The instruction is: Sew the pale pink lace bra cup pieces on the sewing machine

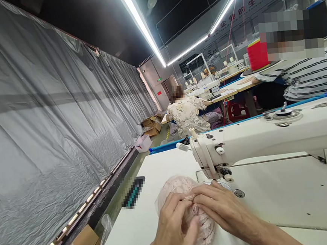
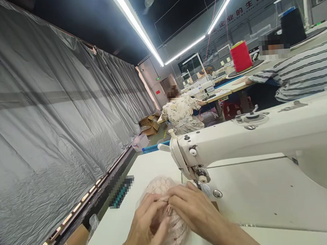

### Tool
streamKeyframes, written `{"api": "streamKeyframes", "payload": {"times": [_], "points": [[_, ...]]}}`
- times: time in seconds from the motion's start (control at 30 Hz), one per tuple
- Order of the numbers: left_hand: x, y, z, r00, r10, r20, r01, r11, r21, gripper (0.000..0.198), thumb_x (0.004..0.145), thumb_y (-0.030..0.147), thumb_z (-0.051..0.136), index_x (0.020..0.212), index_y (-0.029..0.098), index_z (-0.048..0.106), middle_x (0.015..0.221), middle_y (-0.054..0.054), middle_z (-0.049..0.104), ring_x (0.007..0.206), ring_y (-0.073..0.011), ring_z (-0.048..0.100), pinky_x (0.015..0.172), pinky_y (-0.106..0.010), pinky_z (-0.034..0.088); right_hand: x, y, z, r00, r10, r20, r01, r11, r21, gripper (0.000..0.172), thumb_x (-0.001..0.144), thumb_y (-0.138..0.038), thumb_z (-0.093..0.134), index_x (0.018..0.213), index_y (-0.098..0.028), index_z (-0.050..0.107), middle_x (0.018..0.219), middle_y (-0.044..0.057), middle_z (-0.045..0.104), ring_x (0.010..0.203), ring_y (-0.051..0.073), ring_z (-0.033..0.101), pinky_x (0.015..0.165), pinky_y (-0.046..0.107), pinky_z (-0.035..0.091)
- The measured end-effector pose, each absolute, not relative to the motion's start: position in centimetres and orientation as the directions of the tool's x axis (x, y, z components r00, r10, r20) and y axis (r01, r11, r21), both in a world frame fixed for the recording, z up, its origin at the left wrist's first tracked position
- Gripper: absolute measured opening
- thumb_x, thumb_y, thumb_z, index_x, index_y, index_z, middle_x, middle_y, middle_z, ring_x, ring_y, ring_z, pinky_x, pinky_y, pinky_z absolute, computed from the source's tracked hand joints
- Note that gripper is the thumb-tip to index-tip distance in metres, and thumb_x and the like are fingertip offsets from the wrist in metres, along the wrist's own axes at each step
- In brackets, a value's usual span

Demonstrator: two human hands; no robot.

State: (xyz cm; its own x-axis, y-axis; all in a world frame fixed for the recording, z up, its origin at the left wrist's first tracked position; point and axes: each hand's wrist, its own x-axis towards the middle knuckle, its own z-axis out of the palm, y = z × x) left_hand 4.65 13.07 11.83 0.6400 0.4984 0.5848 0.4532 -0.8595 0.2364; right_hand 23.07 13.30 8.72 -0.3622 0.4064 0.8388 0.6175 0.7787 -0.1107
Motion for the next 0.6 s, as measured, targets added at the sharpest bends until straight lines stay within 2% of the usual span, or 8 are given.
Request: {"api": "streamKeyframes", "payload": {"times": [0.1, 0.2, 0.33, 0.53, 0.6], "points": [[4.6, 13.3, 11.0, 0.608, 0.487, 0.627, 0.475, -0.856, 0.204, 0.019, 0.083, 0.009, 0.049, 0.099, 0.017, 0.055, 0.094, -0.009, 0.059, 0.086, -0.0204, 0.054, 0.073, -0.034, 0.047, 22.9, 13.2, 8.7, -0.33, 0.437, 0.837, 0.601, 0.781, -0.171, 0.026, 0.091, -0.012, 0.034, 0.088, -0.023, 0.058, 0.091, 0.002, 0.065, 0.078, 0.013, 0.062, 0.071, 0.027, 0.044], [4.5, 13.8, 10.6, 0.597, 0.499, 0.628, 0.458, -0.855, 0.244, 0.022, 0.088, 0.005, 0.039, 0.096, 0.018, 0.055, 0.091, -0.007, 0.06, 0.084, -0.017, 0.055, 0.072, -0.03, 0.047, 23.5, 13.2, 8.2, -0.311, 0.441, 0.842, 0.576, 0.792, -0.202, 0.023, 0.092, -0.016, 0.036, 0.092, -0.024, 0.058, 0.096, 0.002, 0.065, 0.084, 0.013, 0.062, 0.073, 0.025, 0.047], [4.6, 14.0, 10.9, 0.589, 0.528, 0.612, 0.457, -0.842, 0.287, 0.019, 0.088, 0.008, 0.041, 0.095, 0.017, 0.057, 0.091, -0.007, 0.061, 0.084, -0.0171, 0.056, 0.072, -0.03, 0.048, 24.4, 13.3, 7.4, -0.282, 0.429, 0.858, 0.573, 0.793, -0.209, 0.022, 0.092, -0.016, 0.038, 0.103, -0.023, 0.056, 0.108, 0.007, 0.062, 0.093, 0.015, 0.062, 0.074, 0.025, 0.05], [4.8, 13.8, 11.5, 0.547, 0.583, 0.6, 0.447, -0.81, 0.38, 0.018, 0.088, 0.013, 0.043, 0.092, 0.017, 0.06, 0.087, -0.007, 0.063, 0.08, -0.017, 0.058, 0.069, -0.028, 0.047, 24.4, 13.3, 7.1, -0.241, 0.41, 0.88, 0.589, 0.782, -0.203, 0.024, 0.09, -0.015, 0.04, 0.108, -0.024, 0.054, 0.106, 0.008, 0.06, 0.089, 0.016, 0.063, 0.07, 0.025, 0.052], [4.8, 13.8, 11.8, 0.532, 0.605, 0.593, 0.453, -0.795, 0.404, 0.018, 0.087, 0.013, 0.044, 0.089, 0.018, 0.061, 0.085, -0.006, 0.063, 0.078, -0.0161, 0.058, 0.068, -0.026, 0.046, 24.3, 13.2, 7.2, -0.242, 0.41, 0.88, 0.594, 0.779, -0.199, 0.023, 0.089, -0.014, 0.039, 0.105, -0.024, 0.054, 0.104, 0.008, 0.059, 0.082, 0.014, 0.062, 0.066, 0.024, 0.051]]}}
